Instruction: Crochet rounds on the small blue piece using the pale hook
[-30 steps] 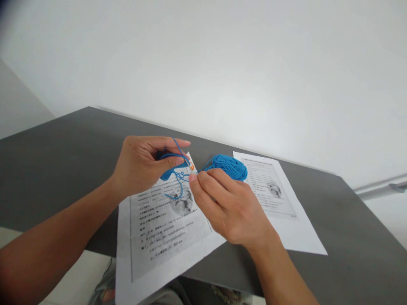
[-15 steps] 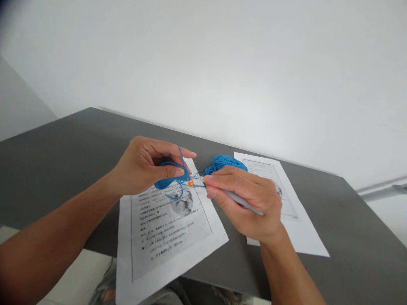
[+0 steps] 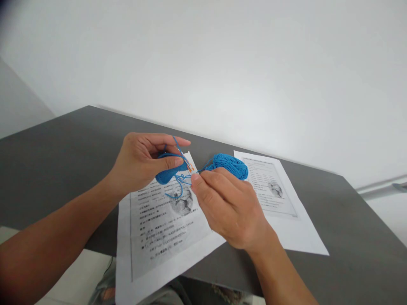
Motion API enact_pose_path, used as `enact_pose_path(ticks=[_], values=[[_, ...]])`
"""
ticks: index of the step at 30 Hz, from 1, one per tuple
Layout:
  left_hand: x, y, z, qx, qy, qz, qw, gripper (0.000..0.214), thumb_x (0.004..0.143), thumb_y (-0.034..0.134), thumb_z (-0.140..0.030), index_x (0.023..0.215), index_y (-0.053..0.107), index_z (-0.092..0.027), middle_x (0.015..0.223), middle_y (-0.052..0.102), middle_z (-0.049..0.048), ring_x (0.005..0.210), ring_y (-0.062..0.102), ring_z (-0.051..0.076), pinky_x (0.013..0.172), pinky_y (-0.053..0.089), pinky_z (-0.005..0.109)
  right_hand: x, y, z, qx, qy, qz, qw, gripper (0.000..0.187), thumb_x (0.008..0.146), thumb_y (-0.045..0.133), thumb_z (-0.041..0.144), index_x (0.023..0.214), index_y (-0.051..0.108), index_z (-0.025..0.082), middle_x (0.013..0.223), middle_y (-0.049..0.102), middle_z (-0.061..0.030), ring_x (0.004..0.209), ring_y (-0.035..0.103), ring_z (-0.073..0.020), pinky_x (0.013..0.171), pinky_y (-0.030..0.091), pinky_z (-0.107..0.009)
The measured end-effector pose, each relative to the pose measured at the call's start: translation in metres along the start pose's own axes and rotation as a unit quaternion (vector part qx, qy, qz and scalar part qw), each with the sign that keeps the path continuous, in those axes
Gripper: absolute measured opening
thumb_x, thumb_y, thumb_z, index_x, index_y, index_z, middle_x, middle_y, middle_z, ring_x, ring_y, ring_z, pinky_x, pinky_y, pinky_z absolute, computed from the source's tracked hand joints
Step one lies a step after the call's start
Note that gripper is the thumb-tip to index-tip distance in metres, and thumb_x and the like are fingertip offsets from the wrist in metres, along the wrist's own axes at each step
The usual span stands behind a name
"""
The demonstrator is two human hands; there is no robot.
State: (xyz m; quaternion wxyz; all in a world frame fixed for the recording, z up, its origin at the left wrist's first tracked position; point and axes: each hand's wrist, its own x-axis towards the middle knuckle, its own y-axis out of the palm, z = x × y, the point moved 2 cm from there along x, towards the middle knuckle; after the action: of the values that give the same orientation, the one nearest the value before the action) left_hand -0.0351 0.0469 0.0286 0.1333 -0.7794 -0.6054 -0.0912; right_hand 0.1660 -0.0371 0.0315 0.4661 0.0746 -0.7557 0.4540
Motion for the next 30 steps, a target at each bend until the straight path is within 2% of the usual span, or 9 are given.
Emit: enact_pose_path(ticks=[5,11,13,17,20,22,24,26,30], values=[[0.003,-0.003,0.0,0.088,0.046,0.033,0.994,0.027,0.076,0.078,-0.01,0.099,0.089,-0.017,0.083,0.084,0.0039,0.071,0.073,0.016,0.065,0.056,0.026,-0.001,-0.001,0.001,-0.023,-0.046,0.019,0.998,0.021,0.098,0.072,0.003,0.118,0.073,0.007,0.096,0.081,-0.0112,0.087,0.077,-0.0226,0.074,0.067,-0.036],[0.004,-0.005,0.0,0.079,0.069,0.114,0.988,0.011,0.075,0.076,-0.008,0.068,0.077,-0.016,0.095,0.087,0.0078,0.081,0.078,0.019,0.069,0.057,0.026,0.001,-0.01,-0.006,0.073,0.028,0.012,0.997,0.021,0.097,0.074,0.001,0.112,0.075,0.015,0.096,0.085,-0.0083,0.083,0.081,-0.0191,0.073,0.069,-0.031],[0.004,-0.005,-0.001,0.055,0.065,0.133,0.987,0.007,0.075,0.078,-0.009,0.074,0.081,-0.015,0.087,0.086,0.0064,0.074,0.077,0.017,0.065,0.056,0.026,-0.002,-0.011,-0.01,0.13,0.075,-0.016,0.989,0.025,0.095,0.077,0.002,0.113,0.077,0.019,0.095,0.086,-0.0061,0.08,0.082,-0.0188,0.069,0.069,-0.03],[0.002,-0.006,-0.002,0.03,0.049,0.141,0.988,0.025,0.076,0.08,-0.012,0.099,0.088,-0.013,0.078,0.083,0.0042,0.064,0.071,0.015,0.059,0.052,0.026,-0.006,-0.01,-0.015,0.203,0.139,-0.037,0.969,0.024,0.095,0.078,0.004,0.111,0.08,0.021,0.09,0.085,-0.0034,0.072,0.081,-0.017,0.061,0.066,-0.028],[0.003,-0.007,-0.002,0.055,0.067,0.136,0.987,0.006,0.076,0.078,-0.01,0.079,0.082,-0.014,0.085,0.085,0.007,0.074,0.075,0.017,0.064,0.054,0.026,-0.002,-0.012,-0.009,0.128,0.082,-0.015,0.988,0.022,0.096,0.075,0.003,0.111,0.078,0.02,0.092,0.085,-0.0046,0.076,0.08,-0.018,0.064,0.066,-0.029],[0.003,-0.006,-0.002,0.079,0.079,0.131,0.985,0.011,0.077,0.075,-0.007,0.069,0.074,-0.015,0.09,0.086,0.0082,0.087,0.079,0.02,0.071,0.055,0.026,0.001,-0.012,-0.002,0.051,0.018,0.02,0.998,0.019,0.099,0.071,0.002,0.11,0.076,0.016,0.09,0.083,-0.0062,0.077,0.079,-0.0187,0.064,0.063,-0.031],[0.003,-0.005,-0.002,0.102,0.083,0.12,0.984,0.014,0.077,0.072,-0.005,0.068,0.071,-0.016,0.093,0.086,0.0086,0.094,0.08,0.021,0.074,0.055,0.026,0.002,-0.012,0.003,-0.003,-0.029,0.05,0.998,0.013,0.101,0.068,0.002,0.11,0.075,0.01,0.087,0.08,-0.0083,0.077,0.076,-0.0197,0.062,0.059,-0.033],[0.003,-0.003,-0.003,0.13,0.077,0.105,0.983,0.013,0.078,0.07,-0.005,0.072,0.072,-0.016,0.095,0.087,0.008,0.089,0.079,0.02,0.071,0.055,0.026,0.002,-0.011,0.006,-0.031,-0.051,0.065,0.996,0.01,0.103,0.067,0.005,0.111,0.074,0.005,0.087,0.079,-0.0105,0.077,0.074,-0.0206,0.061,0.056,-0.034],[0.001,-0.002,-0.004,0.152,0.07,0.102,0.981,0.013,0.08,0.068,-0.006,0.074,0.073,-0.017,0.097,0.087,0.0068,0.086,0.079,0.02,0.069,0.054,0.028,0.001,-0.012,0.005,-0.023,-0.044,0.056,0.997,0.012,0.101,0.07,0.004,0.112,0.074,0.006,0.089,0.08,-0.0102,0.079,0.075,-0.0207,0.063,0.06,-0.034]])
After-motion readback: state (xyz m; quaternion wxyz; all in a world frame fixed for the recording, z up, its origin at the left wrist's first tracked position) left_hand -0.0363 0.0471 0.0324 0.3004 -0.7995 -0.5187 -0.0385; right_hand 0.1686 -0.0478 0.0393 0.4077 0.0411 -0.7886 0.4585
